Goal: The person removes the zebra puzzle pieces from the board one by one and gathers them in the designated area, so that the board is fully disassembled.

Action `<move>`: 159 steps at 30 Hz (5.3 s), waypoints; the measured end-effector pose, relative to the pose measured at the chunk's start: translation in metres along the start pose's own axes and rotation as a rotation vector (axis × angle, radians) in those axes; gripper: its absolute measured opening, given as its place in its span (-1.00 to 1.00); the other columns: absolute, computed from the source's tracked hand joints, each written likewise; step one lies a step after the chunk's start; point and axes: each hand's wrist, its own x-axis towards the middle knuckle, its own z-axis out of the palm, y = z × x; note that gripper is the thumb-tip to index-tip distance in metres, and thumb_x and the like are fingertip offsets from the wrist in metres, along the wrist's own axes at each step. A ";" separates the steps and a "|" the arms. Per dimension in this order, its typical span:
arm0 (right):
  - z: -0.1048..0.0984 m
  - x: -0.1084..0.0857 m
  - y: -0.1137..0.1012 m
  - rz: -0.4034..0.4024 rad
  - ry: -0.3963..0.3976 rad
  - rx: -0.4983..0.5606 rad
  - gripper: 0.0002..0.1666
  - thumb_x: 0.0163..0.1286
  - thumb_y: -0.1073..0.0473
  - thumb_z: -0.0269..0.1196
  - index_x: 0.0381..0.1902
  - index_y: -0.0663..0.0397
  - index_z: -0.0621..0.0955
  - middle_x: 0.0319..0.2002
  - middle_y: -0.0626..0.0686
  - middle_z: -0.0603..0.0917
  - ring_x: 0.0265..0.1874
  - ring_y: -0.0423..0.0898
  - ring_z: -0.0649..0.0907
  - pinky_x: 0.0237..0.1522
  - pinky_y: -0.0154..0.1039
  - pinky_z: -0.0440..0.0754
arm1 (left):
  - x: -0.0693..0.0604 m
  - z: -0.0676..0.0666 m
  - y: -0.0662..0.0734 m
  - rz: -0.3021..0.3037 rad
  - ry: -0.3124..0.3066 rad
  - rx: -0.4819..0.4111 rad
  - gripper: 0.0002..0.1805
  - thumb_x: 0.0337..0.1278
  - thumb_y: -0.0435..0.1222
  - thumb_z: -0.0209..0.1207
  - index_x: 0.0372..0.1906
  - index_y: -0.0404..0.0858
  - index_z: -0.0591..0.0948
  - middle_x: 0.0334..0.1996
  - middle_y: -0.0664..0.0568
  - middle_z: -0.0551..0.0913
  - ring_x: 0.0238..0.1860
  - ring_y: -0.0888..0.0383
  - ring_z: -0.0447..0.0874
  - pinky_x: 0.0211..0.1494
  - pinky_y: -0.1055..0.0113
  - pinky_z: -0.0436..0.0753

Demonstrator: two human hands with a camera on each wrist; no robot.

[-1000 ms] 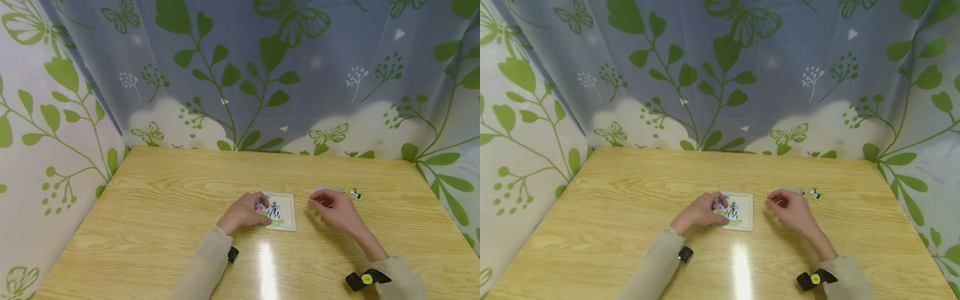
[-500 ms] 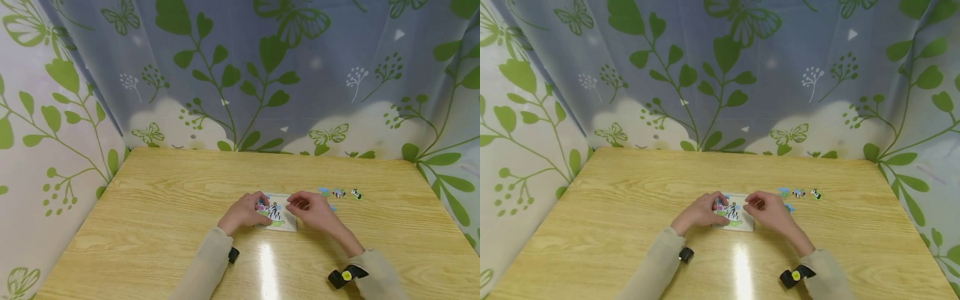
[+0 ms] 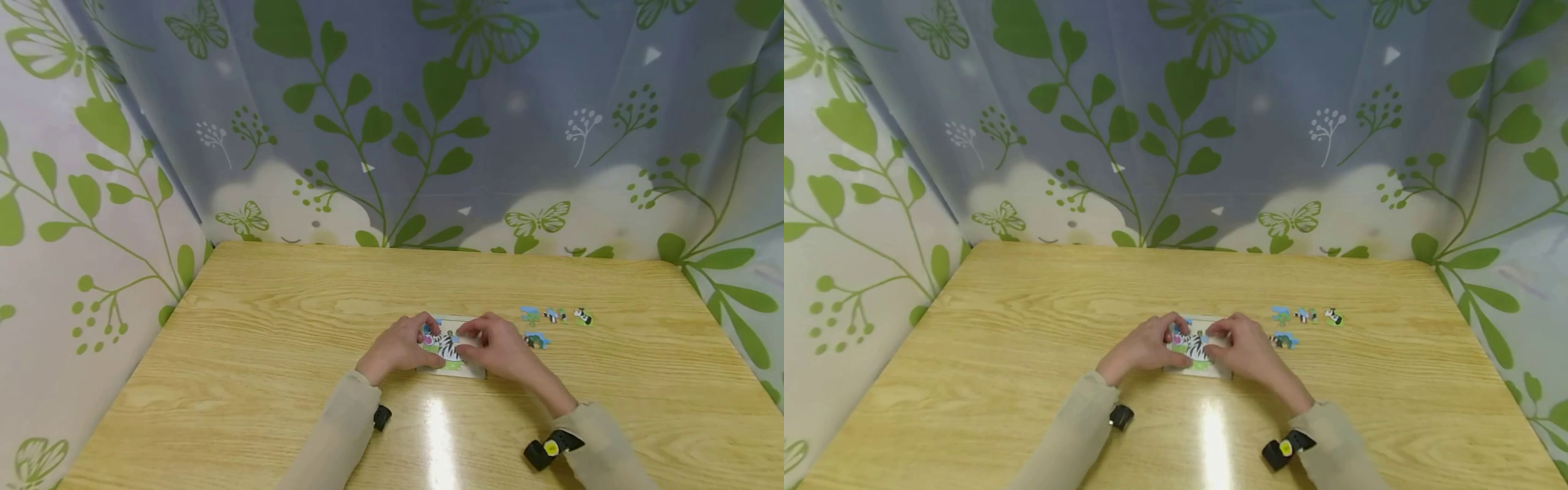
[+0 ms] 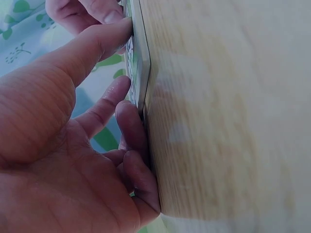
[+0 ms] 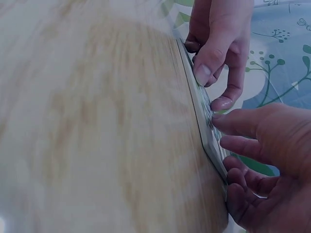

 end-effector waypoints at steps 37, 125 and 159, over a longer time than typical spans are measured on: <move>0.005 0.006 -0.005 0.086 -0.074 0.017 -0.81 0.33 0.14 0.39 -0.15 0.08 0.67 -0.24 0.08 0.50 -0.35 -0.09 0.41 -0.26 -0.19 0.38 | 0.002 0.001 0.000 -0.010 -0.007 0.014 -0.55 0.06 -0.10 0.50 0.03 0.01 0.58 -0.18 0.03 0.49 -0.18 0.08 0.43 -0.19 0.21 0.39; 0.008 0.006 -0.007 0.067 -0.074 -0.128 -0.73 0.36 0.04 0.37 -0.08 0.03 0.63 -0.19 0.03 0.55 -0.20 -0.06 0.48 -0.29 -0.21 0.42 | 0.004 0.000 0.001 0.012 -0.016 0.011 -0.69 0.09 -0.14 0.48 -0.12 -0.03 0.63 -0.20 0.04 0.49 -0.20 0.11 0.39 -0.20 0.26 0.39; -0.055 -0.044 0.042 0.165 0.138 0.312 -0.76 0.44 0.16 0.34 -0.07 0.18 0.59 -0.23 0.05 0.75 -0.35 -0.16 0.65 -0.42 -0.27 0.58 | -0.006 -0.009 -0.010 0.085 -0.023 -0.017 -0.69 0.11 -0.15 0.46 -0.05 -0.04 0.66 -0.19 -0.05 0.45 -0.12 0.09 0.30 -0.16 0.22 0.32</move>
